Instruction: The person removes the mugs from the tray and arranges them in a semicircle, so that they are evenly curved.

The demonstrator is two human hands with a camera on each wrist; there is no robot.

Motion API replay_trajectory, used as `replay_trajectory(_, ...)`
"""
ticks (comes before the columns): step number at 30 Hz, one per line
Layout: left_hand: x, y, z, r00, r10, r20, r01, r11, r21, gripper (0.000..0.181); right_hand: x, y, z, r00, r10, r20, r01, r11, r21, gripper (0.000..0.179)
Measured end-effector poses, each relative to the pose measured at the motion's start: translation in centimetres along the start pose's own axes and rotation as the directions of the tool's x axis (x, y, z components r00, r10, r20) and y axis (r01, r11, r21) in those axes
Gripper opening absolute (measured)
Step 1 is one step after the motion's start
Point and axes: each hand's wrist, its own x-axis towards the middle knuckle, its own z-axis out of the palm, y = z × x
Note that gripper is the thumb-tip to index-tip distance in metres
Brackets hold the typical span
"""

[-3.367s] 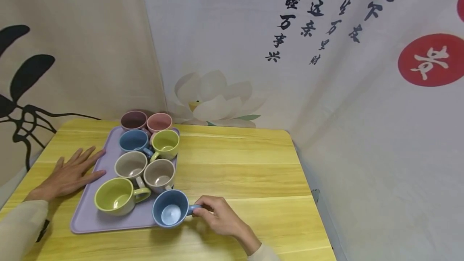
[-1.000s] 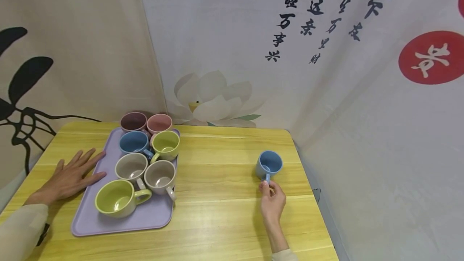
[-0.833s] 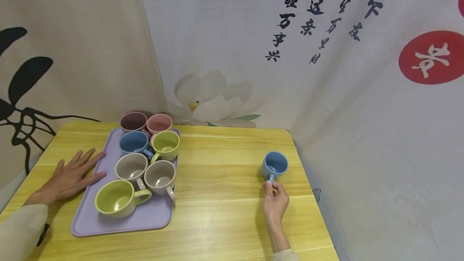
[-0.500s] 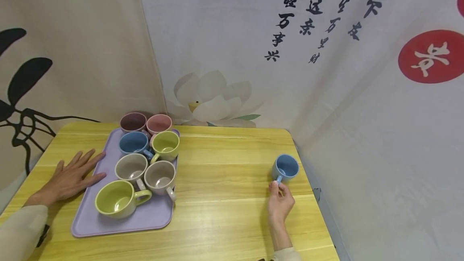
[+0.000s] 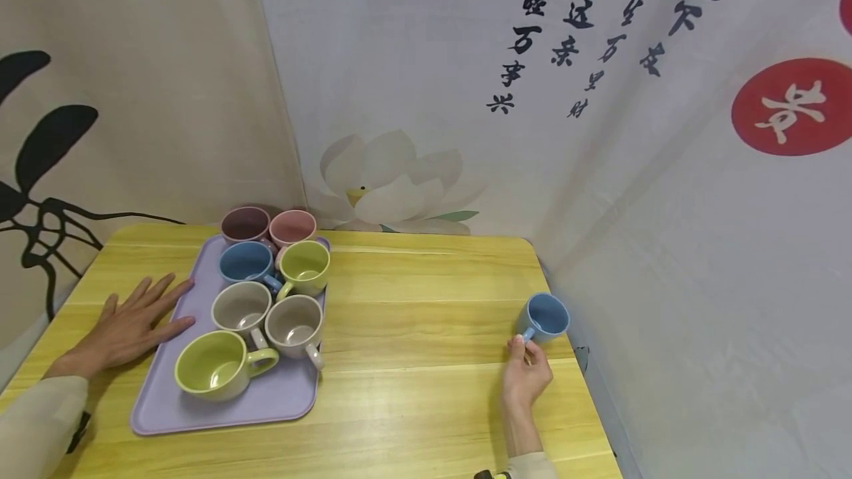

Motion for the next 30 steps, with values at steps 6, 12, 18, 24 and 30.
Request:
replay_trajectory(6, 0.0, 0.0, 0.1, 1.0, 0.002, 0.002, -0.002, 1.0, -0.003, 0.094, 0.6, 0.1, -0.5, 1.0, 0.026, -0.018, -0.026, 1.0, 0.004, 0.024)
replay_trajectory(12, 0.0, 0.1, 0.0, 1.0, -0.001, 0.006, 0.001, 1.0, -0.007, 0.094, 1.1, 0.1, -0.4, 0.997, 0.061, -0.043, -0.059, 0.997, 0.049, 0.019)
replay_trajectory(18, -0.1, 0.3, -0.2, 1.0, -0.005, 0.009, 0.005, 1.0, -0.014, 0.095, 1.3, 0.0, 0.0, 0.994, 0.083, -0.072, -0.077, 0.993, 0.085, 0.015)
replay_trajectory(24, 0.0, 0.3, -0.1, 1.0, -0.008, 0.006, 0.009, 1.0, -0.014, 0.096, 1.2, 0.0, 0.0, 0.992, 0.099, -0.075, -0.091, 0.99, 0.109, 0.012)
replay_trajectory(30, 0.1, 0.1, 0.0, 1.0, -0.011, 0.004, 0.011, 1.0, -0.005, 0.096, 1.1, 0.2, 0.0, 0.993, 0.093, -0.077, -0.085, 0.991, 0.103, 0.016)
